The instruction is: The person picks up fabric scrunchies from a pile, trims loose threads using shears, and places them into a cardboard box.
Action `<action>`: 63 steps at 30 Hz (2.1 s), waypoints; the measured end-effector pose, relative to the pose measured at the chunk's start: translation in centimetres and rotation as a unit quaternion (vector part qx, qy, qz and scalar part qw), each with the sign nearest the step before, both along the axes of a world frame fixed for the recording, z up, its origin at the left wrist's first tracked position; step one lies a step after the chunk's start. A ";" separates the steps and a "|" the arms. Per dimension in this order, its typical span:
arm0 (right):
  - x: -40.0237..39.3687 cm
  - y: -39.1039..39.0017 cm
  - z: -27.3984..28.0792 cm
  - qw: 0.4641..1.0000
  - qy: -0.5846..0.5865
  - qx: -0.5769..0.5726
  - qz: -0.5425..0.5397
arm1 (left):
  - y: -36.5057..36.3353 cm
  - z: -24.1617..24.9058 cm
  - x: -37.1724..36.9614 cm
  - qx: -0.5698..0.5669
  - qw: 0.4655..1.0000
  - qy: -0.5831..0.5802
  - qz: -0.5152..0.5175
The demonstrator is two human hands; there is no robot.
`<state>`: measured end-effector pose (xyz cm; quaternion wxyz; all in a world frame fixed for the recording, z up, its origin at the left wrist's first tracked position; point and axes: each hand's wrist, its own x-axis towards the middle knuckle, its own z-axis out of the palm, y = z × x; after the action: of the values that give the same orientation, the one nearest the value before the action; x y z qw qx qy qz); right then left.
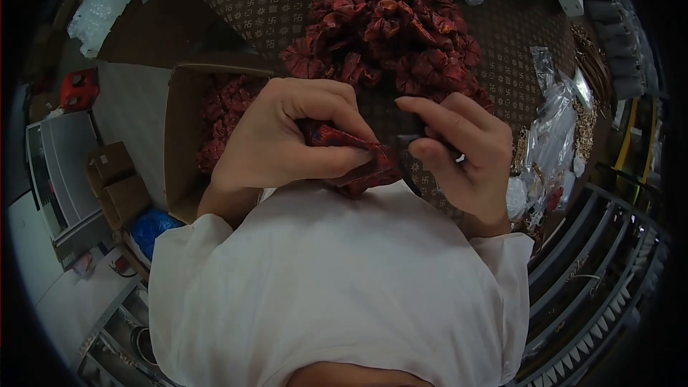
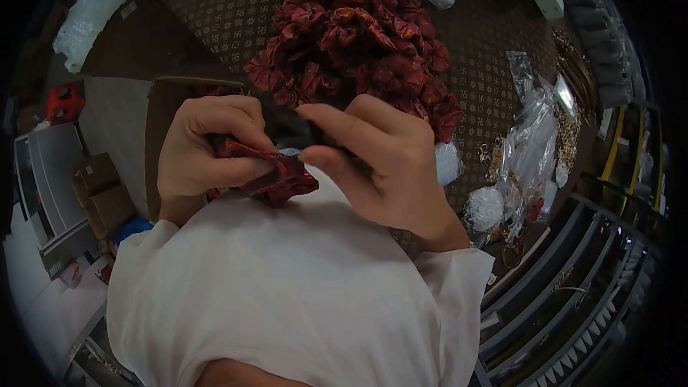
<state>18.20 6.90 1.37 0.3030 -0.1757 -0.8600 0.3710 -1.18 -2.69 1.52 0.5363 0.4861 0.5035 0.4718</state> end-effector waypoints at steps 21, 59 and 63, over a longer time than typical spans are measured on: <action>-0.2 -0.2 -0.7 0.995 -0.001 0.090 0.045 | 0.0 -0.3 0.1 0.027 0.999 0.020 -0.002; -4.2 5.6 -19.7 0.975 -0.150 -0.061 -0.153 | -9.4 -6.1 -9.8 -0.202 0.678 0.651 0.274; -5.2 4.6 -23.0 0.961 -0.228 -0.022 -0.154 | -8.6 -6.2 -8.1 -0.160 0.769 0.548 0.287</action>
<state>13.04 11.47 -21.66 0.1480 -0.3925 -0.8604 0.2892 -9.32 -11.27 -4.66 0.0785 0.4021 0.8962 0.1703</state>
